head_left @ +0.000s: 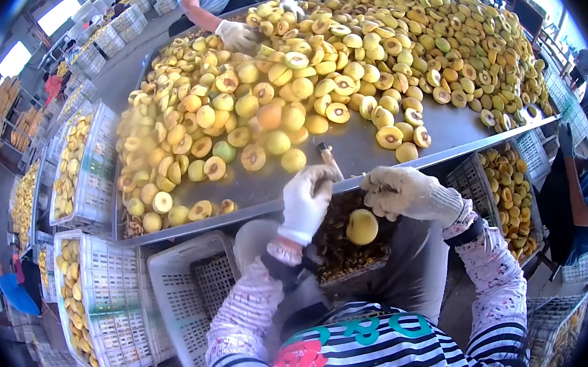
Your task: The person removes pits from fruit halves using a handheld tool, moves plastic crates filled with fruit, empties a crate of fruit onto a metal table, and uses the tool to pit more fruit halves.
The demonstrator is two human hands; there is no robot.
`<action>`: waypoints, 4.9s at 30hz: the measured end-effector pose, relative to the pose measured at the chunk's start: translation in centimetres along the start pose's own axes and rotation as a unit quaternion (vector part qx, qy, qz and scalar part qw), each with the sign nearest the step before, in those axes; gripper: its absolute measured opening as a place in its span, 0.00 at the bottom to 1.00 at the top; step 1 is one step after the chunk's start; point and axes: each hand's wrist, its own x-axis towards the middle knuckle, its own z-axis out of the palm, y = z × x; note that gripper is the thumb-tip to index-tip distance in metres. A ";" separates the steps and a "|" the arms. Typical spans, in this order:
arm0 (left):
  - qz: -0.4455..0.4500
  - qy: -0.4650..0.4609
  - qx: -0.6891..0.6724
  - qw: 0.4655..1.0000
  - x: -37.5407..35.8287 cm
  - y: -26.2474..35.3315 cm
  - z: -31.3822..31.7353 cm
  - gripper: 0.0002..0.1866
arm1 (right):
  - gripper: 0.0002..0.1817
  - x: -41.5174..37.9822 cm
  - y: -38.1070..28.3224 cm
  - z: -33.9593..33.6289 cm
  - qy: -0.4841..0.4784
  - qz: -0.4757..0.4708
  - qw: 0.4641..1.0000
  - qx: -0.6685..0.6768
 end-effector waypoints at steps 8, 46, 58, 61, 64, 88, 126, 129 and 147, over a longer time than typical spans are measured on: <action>0.002 -0.178 0.535 0.826 7.3 -2.0 -3.7 0.18 | 0.18 -3.0 1.1 5.5 0.014 -0.061 0.907 0.417; -0.133 0.299 -0.058 0.943 -7.8 0.1 -13.5 0.24 | 0.15 20.7 28.8 25.6 0.169 0.050 0.892 0.417; -0.076 0.306 -0.232 0.920 -6.3 -0.4 -13.2 0.26 | 0.21 20.1 20.8 24.1 -0.099 0.016 0.995 0.026; -0.100 0.279 -0.221 0.929 -5.7 0.0 -12.9 0.28 | 0.22 17.1 14.4 22.2 -0.165 -0.015 0.984 0.060; -0.139 0.251 -0.233 0.929 -5.6 0.3 -12.7 0.24 | 0.24 11.7 6.4 17.4 -0.222 0.010 0.965 0.137; 0.104 -0.056 0.406 0.906 15.3 -6.2 -7.3 0.27 | 0.17 16.5 5.3 4.7 0.282 -0.005 0.942 -0.183; -0.257 0.002 -0.321 0.911 -13.1 0.7 -5.2 0.24 | 0.22 0.3 -0.7 16.9 0.171 -0.160 0.971 -0.049; -0.260 0.020 -0.254 0.932 -13.1 -0.1 -3.5 0.21 | 0.20 1.0 1.5 16.9 0.189 -0.132 0.969 0.093; -0.310 0.029 -0.404 0.860 -8.1 1.9 -1.8 0.29 | 0.18 -4.1 3.0 11.1 0.107 0.057 0.979 0.167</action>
